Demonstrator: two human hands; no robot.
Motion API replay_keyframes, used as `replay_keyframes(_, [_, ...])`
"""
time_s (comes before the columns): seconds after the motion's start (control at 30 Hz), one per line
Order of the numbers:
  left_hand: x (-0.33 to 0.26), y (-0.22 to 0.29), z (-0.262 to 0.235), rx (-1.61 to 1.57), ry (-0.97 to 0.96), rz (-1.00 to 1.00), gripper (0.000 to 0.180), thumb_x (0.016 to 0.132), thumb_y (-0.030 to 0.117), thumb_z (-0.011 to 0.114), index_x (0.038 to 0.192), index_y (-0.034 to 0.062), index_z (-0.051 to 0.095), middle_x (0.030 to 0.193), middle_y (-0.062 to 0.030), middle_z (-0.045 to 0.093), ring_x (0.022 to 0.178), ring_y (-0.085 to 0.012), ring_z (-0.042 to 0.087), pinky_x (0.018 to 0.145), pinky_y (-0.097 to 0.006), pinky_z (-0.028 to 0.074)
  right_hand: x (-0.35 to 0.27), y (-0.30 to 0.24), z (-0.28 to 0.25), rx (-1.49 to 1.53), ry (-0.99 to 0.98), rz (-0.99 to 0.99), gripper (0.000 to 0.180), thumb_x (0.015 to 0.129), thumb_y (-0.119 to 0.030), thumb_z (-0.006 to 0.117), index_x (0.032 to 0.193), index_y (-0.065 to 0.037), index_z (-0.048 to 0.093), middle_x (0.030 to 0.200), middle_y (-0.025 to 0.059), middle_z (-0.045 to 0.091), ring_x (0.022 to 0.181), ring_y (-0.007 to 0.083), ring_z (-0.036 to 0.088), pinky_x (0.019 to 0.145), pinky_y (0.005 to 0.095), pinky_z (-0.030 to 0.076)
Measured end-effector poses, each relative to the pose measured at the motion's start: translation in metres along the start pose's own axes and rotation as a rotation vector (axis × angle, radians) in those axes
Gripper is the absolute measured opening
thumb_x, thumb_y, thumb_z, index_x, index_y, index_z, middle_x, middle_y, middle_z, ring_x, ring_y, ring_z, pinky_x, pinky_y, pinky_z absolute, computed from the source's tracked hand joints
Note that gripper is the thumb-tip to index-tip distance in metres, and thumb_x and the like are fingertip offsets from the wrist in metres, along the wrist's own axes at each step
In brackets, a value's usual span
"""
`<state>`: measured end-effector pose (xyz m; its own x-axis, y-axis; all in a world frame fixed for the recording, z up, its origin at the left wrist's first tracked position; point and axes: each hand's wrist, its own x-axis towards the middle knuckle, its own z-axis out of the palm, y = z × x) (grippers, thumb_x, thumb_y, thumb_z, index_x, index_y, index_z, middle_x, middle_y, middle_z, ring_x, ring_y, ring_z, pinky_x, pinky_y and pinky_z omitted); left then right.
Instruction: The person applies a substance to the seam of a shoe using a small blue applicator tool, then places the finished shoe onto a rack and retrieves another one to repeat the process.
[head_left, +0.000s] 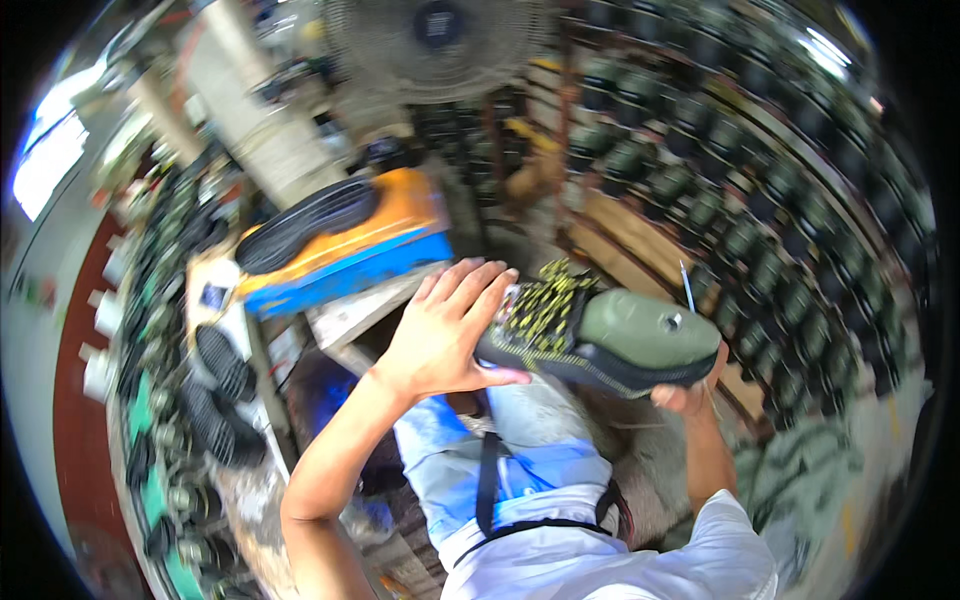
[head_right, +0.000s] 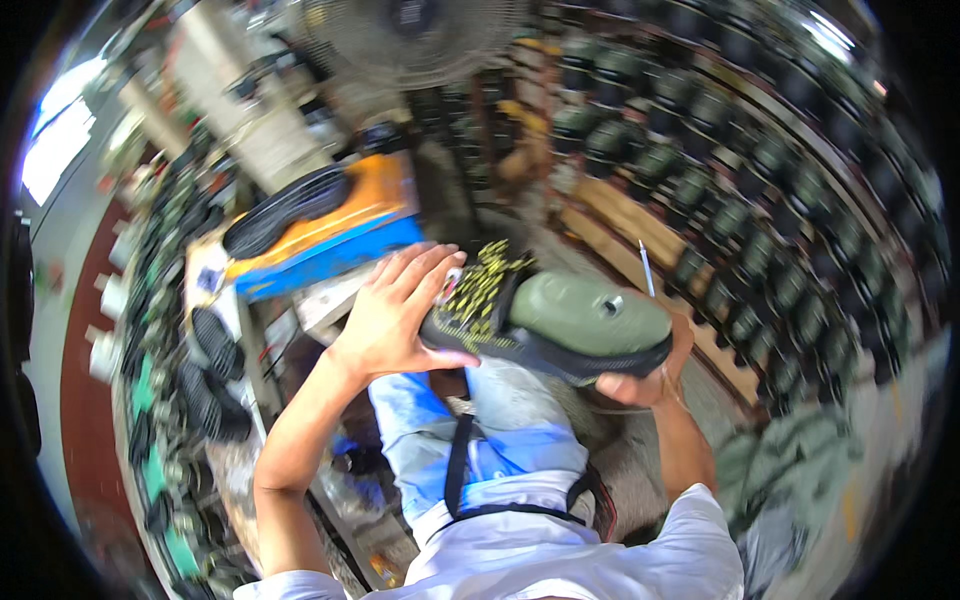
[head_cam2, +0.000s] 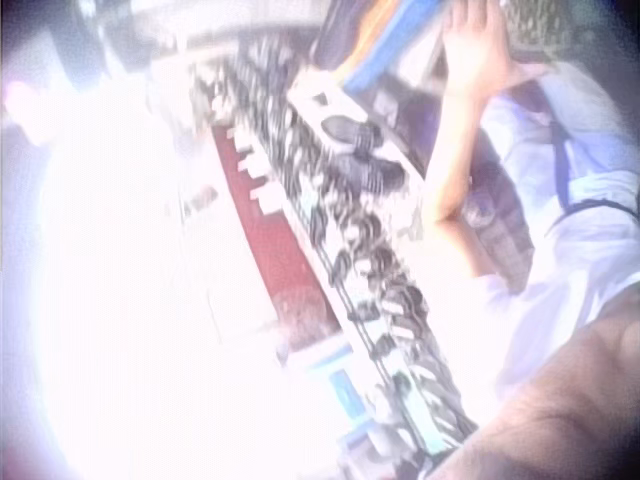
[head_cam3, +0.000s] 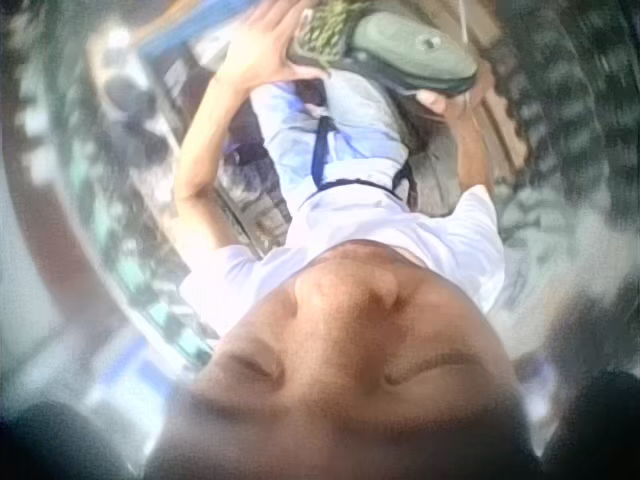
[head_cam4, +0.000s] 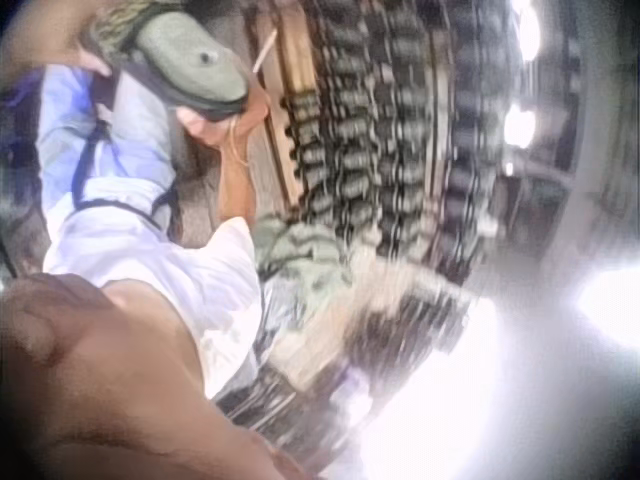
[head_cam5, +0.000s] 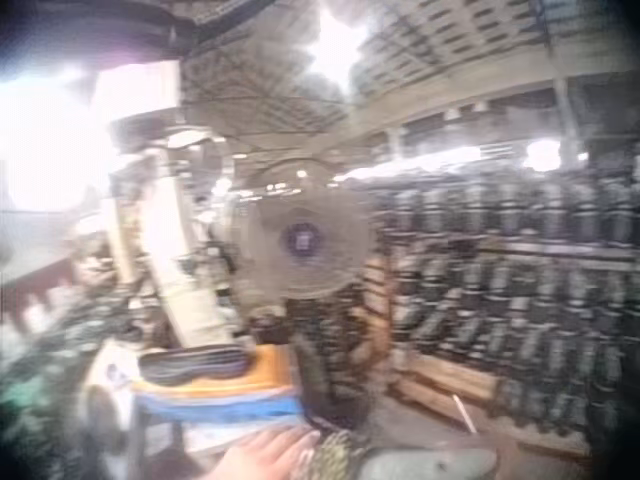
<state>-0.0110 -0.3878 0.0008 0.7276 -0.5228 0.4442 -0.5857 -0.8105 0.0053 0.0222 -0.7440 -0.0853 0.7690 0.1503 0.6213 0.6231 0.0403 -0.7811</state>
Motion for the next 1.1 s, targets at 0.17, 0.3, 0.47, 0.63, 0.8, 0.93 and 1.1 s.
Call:
replay_keyframes(0.17, [-0.134,-0.039,-0.048,0.106,-0.087,-0.415,0.124,0.052,0.054,0.096,0.155,0.005,0.046,0.146,-0.0194,0.058,0.129,-0.0399,0.06,0.109,-0.05,0.05,0.114,-0.023,0.143,0.088,-0.666,-0.502,0.082,0.067,-0.04,0.093,0.128,0.007,0.067,0.121,0.0223,0.076,0.105,0.0353,0.078,0.092,0.0416,0.063])
replay_keyframes(0.3, [-0.186,-0.072,-0.091,0.428,0.232,-0.571,0.112,0.055,0.044,0.096,0.149,0.0028,0.051,0.137,-0.0228,0.064,0.126,-0.0409,0.064,0.109,-0.05,0.051,0.175,-0.007,0.242,0.204,-0.78,-0.465,0.089,0.072,-0.041,0.097,0.145,-0.004,0.06,0.142,0.0207,0.066,0.13,0.035,0.065,0.112,0.045,0.05])
replay_keyframes(0.47, [-0.176,-0.145,-0.136,0.553,0.297,-0.812,0.094,0.061,0.042,0.095,0.137,0.0005,0.059,0.125,-0.0222,0.07,0.113,-0.0376,0.071,0.097,-0.046,0.057,0.251,0.114,0.332,-0.142,-0.421,-0.191,0.101,0.066,-0.048,0.099,0.145,0.001,0.059,0.146,0.0294,0.06,0.139,0.0373,0.058,0.114,0.043,0.047])
replay_keyframes(0.63, [-0.154,-0.22,-0.158,0.507,0.077,-0.759,0.098,0.059,0.047,0.094,0.139,0.0034,0.057,0.124,-0.0192,0.07,0.113,-0.0372,0.07,0.098,-0.045,0.056,0.253,0.14,0.346,0.014,-0.57,-0.002,0.093,0.064,-0.038,0.101,0.141,-0.001,0.064,0.135,0.0277,0.066,0.127,0.0375,0.065,0.105,0.0441,0.052])
replay_keyframes(0.8, [-0.122,-0.265,-0.152,0.455,-0.11,-0.592,0.101,0.056,0.061,0.087,0.131,-0.0029,0.064,0.116,-0.0227,0.073,0.111,-0.0368,0.07,0.097,-0.045,0.053,0.252,0.135,0.345,0.09,-0.596,0.03,0.089,0.068,-0.035,0.1,0.142,-0.003,0.064,0.133,0.026,0.067,0.133,0.0393,0.062,0.113,0.0431,0.049])
replay_keyframes(0.93, [-0.101,-0.271,-0.141,0.27,-0.178,-0.681,0.105,0.056,0.062,0.09,0.131,-0.0079,0.066,0.115,-0.0246,0.075,0.108,-0.038,0.073,0.101,-0.045,0.054,0.26,0.134,0.345,0.101,-0.675,-0.002,0.083,0.07,-0.027,0.099,0.14,0.0,0.064,0.13,0.0188,0.071,0.125,0.03,0.067,0.109,0.0405,0.05])
replay_keyframes(1.1, [-0.106,-0.28,-0.127,0.188,-0.095,-0.657,0.109,0.057,0.065,0.089,0.133,-0.0094,0.066,0.111,-0.0251,0.076,0.105,-0.0366,0.075,0.097,-0.043,0.056,0.268,0.122,0.339,0.235,-0.781,0.135,0.069,0.076,-0.012,0.094,0.137,0.002,0.065,0.129,0.013,0.073,0.119,0.0197,0.066,0.107,0.0364,0.05])
